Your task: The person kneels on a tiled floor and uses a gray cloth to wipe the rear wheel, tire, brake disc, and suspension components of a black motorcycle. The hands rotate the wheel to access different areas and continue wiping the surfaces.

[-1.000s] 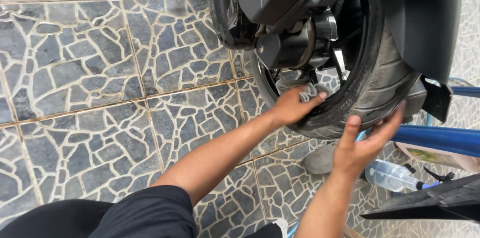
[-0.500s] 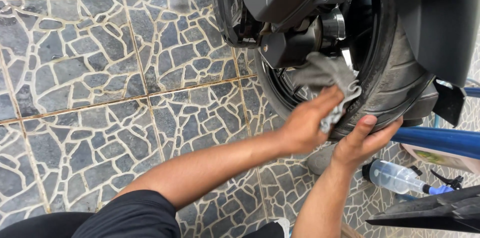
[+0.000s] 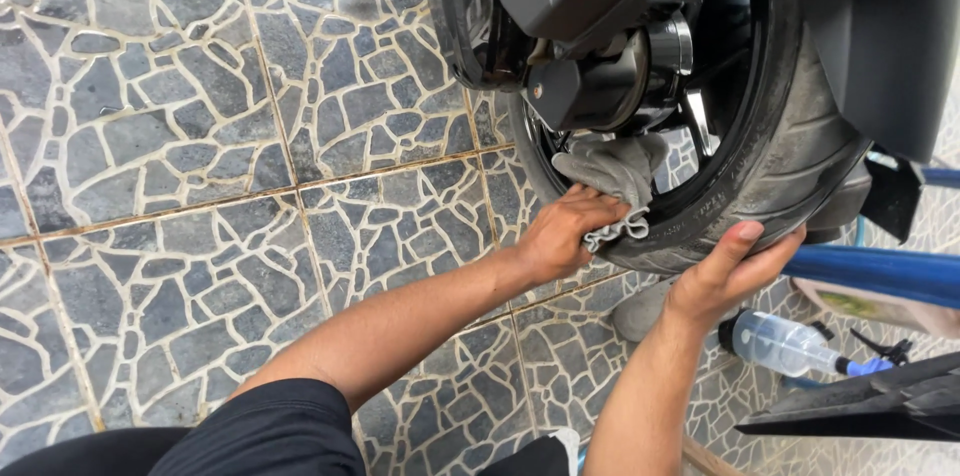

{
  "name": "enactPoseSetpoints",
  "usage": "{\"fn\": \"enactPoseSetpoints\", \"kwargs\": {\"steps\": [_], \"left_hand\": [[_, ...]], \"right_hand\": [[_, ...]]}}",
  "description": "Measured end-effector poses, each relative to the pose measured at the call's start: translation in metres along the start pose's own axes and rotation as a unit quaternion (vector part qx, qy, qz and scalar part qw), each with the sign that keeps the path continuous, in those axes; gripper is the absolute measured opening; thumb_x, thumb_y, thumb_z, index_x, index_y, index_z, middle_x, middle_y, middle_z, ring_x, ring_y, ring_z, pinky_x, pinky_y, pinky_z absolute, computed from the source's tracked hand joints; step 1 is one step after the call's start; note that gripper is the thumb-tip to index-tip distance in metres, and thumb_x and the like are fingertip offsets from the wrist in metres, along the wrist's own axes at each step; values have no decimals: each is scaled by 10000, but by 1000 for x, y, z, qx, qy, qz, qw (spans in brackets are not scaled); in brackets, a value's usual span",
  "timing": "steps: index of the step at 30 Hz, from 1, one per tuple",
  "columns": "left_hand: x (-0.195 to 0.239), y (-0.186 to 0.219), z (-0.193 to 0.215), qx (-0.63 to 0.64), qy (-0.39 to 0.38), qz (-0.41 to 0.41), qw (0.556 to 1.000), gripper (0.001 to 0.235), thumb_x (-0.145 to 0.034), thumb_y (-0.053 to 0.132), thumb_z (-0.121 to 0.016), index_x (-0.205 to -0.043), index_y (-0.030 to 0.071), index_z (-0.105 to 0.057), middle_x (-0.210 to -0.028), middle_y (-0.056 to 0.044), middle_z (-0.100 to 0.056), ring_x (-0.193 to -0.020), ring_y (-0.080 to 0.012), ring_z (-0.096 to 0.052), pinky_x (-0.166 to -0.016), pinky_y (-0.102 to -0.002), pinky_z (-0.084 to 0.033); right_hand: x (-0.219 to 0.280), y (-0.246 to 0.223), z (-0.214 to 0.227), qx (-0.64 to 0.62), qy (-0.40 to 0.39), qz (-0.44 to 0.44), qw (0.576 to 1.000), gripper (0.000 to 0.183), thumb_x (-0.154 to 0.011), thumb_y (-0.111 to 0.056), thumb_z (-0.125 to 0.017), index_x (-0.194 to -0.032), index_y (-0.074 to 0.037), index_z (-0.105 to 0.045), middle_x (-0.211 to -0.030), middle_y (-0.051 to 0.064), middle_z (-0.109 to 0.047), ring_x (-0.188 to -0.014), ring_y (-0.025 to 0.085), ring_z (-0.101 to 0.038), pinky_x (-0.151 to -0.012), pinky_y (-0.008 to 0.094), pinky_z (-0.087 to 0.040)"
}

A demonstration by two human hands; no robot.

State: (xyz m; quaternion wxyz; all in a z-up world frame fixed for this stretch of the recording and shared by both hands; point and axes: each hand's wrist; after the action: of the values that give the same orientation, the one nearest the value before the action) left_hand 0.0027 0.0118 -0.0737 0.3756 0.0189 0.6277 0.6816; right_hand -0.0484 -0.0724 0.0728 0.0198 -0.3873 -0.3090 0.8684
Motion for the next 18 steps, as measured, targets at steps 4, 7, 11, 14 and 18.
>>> {"fn": "enactPoseSetpoints", "kwargs": {"steps": [4,7,11,14,18], "left_hand": [[-31,32,0,98,70,-1,993,410,-889,116,-687,-1293,50,-660,-1284,-131,-717,-1191,-305,-685,-1153,-436,-493],[-52,53,13,156,125,13,980,255,-945,102,-637,-1188,58,-696,-1162,-116,-766,-913,-288,-740,-884,-405,-534],[-40,58,5,153,150,10,977,273,-997,177,-638,-1219,25,-687,-1179,-147,-761,-1031,-280,-769,-952,-368,-587],[-6,-34,-54,150,142,-130,970,880,-939,791,-366,-1289,41,-665,-1205,-226,-706,-1218,-454,-649,-1078,-586,-493],[30,-85,-24,-9,90,-91,992,371,-1025,319,-598,-1146,-10,-721,-1070,-245,-740,-1072,-458,-695,-960,-526,-561]], "right_hand": [[2,7,3,17,7,-14,1000,511,-1151,-424,-330,-1462,-19,-320,-1319,199,-472,-1197,311,-502,-1091,452,-389],[6,8,8,30,-11,-15,999,536,-1158,-445,-304,-1487,-23,-279,-1351,226,-453,-1223,337,-502,-1084,469,-405],[16,24,9,27,-19,22,999,516,-1184,-429,-258,-1573,-99,-181,-1533,292,-353,-1394,453,-451,-1187,583,-400],[36,51,-11,131,106,19,986,667,-1140,-323,-489,-1583,73,-186,-1621,323,-239,-1545,397,-269,-1306,513,-208],[90,86,-21,139,118,28,983,796,-1084,-390,-521,-1613,50,-120,-1652,287,-167,-1562,353,-205,-1295,495,-179]]}}
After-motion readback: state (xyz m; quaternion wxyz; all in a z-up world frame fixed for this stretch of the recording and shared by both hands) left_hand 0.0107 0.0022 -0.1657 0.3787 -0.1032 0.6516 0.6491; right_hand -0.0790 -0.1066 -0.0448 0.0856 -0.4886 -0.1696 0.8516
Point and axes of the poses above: each hand's wrist, its own x-axis away from the middle knuckle, its own z-axis out of the back of the hand, y = z × x
